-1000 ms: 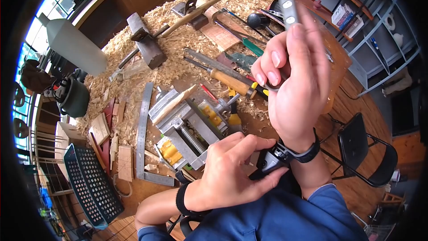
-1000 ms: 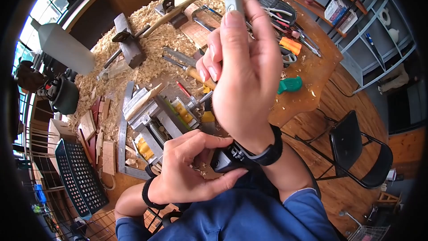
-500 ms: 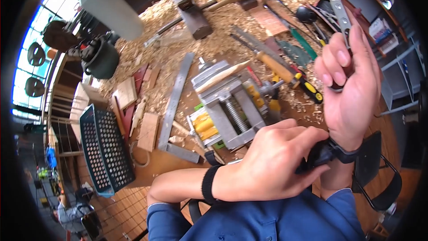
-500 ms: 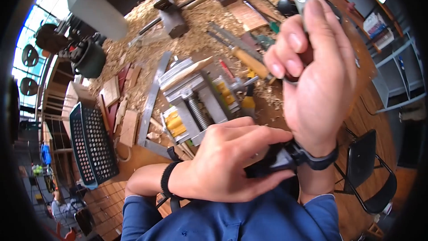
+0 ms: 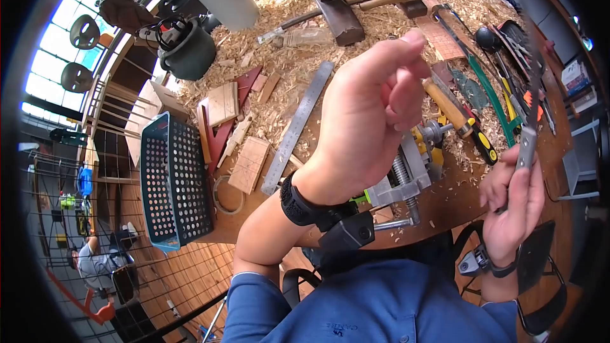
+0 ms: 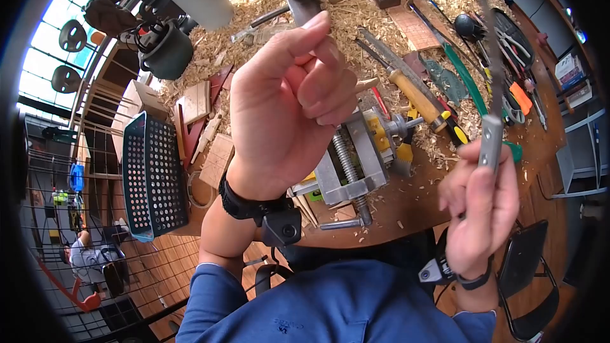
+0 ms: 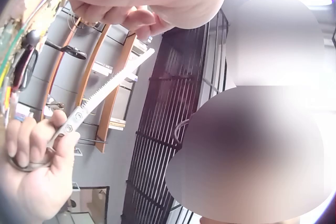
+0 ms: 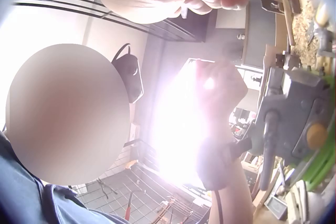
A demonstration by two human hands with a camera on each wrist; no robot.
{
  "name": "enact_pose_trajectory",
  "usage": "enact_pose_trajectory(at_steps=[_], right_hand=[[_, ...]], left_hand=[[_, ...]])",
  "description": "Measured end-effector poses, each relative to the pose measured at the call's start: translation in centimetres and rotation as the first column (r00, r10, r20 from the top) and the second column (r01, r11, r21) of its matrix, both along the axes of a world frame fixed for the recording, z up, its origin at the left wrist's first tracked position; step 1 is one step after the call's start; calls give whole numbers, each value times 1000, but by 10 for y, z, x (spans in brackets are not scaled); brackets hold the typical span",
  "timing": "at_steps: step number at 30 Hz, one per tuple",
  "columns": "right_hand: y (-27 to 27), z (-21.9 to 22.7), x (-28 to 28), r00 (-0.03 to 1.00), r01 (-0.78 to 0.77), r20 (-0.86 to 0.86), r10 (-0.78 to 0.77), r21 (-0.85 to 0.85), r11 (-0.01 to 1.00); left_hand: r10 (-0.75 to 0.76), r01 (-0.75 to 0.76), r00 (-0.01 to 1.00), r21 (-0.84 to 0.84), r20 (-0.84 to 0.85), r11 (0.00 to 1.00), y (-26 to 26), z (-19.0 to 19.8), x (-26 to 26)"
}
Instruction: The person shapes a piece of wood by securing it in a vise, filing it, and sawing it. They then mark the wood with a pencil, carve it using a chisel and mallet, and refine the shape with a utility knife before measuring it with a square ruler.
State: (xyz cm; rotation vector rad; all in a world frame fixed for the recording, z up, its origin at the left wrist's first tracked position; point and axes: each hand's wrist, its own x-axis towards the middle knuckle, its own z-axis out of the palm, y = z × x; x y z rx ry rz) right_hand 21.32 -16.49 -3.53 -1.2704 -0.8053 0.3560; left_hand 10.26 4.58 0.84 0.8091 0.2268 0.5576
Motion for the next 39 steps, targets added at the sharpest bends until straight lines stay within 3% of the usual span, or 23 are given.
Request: enact_pose_trajectory(at_steps=[1, 2, 7, 9, 11, 13, 15, 17, 19, 21, 23, 24, 25, 26, 27, 28, 29, 31, 33, 35, 37, 39], right_hand=[[3, 0, -9, 1000, 5, -16, -4, 49, 999], [4, 6, -21, 998, -29, -48, 29, 14, 999], [17, 8, -58, 944, -242, 205, 257, -93, 966], [24, 11, -69, 953, -216, 174, 247, -179, 960], [35, 10, -73, 958, -191, 168, 233, -232, 954], [42, 4, -82, 971, -241, -54, 235, -169, 956], [46, 8, -83, 968, -244, -80, 236, -113, 963], [48, 10, -83, 966, -240, -111, 233, -50, 970], [47, 9, -82, 972, -232, 13, 233, -66, 971], [47, 15, -78, 968, -246, 25, 248, -66, 967], [48, 20, -79, 965, -257, 36, 260, -71, 964], [50, 21, -83, 964, -253, -85, 250, -18, 967], [51, 22, -85, 948, -242, -205, 243, 33, 970], [49, 23, -84, 948, -243, -205, 244, 33, 970], [48, 25, -82, 954, -256, -166, 251, -6, 967], [47, 25, -81, 957, -266, -129, 259, -46, 963], [46, 22, -81, 957, -266, -130, 258, -48, 963], [48, 14, -82, 961, -262, -96, 261, -2, 965], [49, 15, -84, 966, -247, -77, 248, 26, 969], [48, 15, -85, 971, -231, -58, 234, 54, 972], [47, 15, -83, 974, -220, 62, 218, 14, 975], [47, 14, -82, 975, -219, 45, 219, 7, 976]], left_hand=[[-20, 26, 998, -91, 67, 996, 2, 0, 0], [43, -43, 999, -95, -2, 995, -2, 5, -1], [223, -224, 974, -2, -36, 975, -4, -4, 3], [269, -269, 963, 26, -3, 963, -6, -3, 6], [415, -416, 909, -9, -40, 910, -11, 3, 11], [450, -452, 891, -34, -54, 891, -6, 7, 12], [382, -374, 921, -100, 78, 922, 1, 11, 8], [371, -356, 923, -132, 108, 925, 7, 15, 2], [214, -131, 959, -381, 185, 915, 13, 20, -1], [275, -175, 949, -464, 155, 868, 11, 28, 2], [293, -197, 920, -340, 259, 920, 12, 28, 1], [390, -368, 884, -131, 257, 920, 10, 27, 4], [392, -370, 883, -132, 257, 920, 5, 28, 5], [531, -572, 814, 174, 234, 801, -2, 31, 6], [647, -682, 716, 461, 261, 568, -6, 33, 9], [690, -718, 640, 584, 338, 379, -4, 32, 14], [655, -730, 626, 614, 424, 300, -4, 32, 18], [611, -653, 744, 493, 271, 575, -13, 41, 11], [370, -410, 903, 181, 216, 894, -3, 39, 4], [419, -456, 881, 162, 220, 875, -4, 35, 11], [695, -636, 703, 573, 153, 517, -9, 36, 13], [669, -620, 729, 558, 149, 551, -10, 37, 11]])
